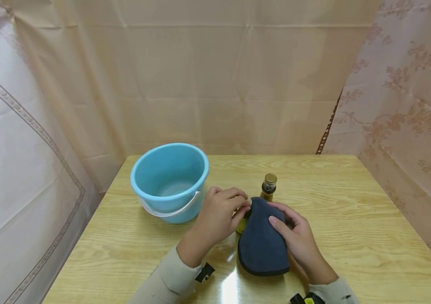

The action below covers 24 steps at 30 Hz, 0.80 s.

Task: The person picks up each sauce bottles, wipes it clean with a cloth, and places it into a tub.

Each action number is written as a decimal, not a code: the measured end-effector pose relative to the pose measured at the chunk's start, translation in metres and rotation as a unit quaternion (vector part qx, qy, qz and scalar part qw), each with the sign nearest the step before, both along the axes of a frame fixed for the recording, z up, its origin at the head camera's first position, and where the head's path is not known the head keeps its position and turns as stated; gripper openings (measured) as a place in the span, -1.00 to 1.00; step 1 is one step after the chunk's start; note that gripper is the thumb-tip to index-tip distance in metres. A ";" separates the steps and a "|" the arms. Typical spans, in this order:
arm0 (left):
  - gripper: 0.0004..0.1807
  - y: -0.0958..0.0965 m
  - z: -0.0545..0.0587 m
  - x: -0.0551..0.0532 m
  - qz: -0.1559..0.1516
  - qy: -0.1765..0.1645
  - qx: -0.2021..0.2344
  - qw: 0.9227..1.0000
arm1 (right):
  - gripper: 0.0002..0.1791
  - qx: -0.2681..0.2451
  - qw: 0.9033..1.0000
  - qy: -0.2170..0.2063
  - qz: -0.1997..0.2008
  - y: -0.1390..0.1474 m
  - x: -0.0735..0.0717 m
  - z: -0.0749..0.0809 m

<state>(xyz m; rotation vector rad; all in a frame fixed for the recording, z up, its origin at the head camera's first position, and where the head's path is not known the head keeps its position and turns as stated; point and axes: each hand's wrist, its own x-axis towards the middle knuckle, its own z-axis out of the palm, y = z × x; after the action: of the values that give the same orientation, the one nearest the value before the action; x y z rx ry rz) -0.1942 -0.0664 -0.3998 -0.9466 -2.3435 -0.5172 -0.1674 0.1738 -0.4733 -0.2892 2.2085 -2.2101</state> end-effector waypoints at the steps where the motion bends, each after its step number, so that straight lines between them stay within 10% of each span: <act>1: -0.92 0.000 0.000 0.000 0.000 -0.001 0.000 1.000 | -0.55 -0.005 1.000 0.001 0.003 0.000 0.000 0.000; 24: -0.94 0.001 -0.001 0.000 -0.012 -0.004 0.012 1.000 | -0.54 0.105 0.992 -0.063 -0.005 -0.002 -0.009 -0.014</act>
<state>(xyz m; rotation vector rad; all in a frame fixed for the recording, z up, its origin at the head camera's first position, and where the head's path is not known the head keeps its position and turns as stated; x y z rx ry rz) -0.1945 -0.0658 -0.4012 -0.9633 -2.3316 -0.5582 -0.1769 0.1717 -0.4870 -0.1313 2.3505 -1.9182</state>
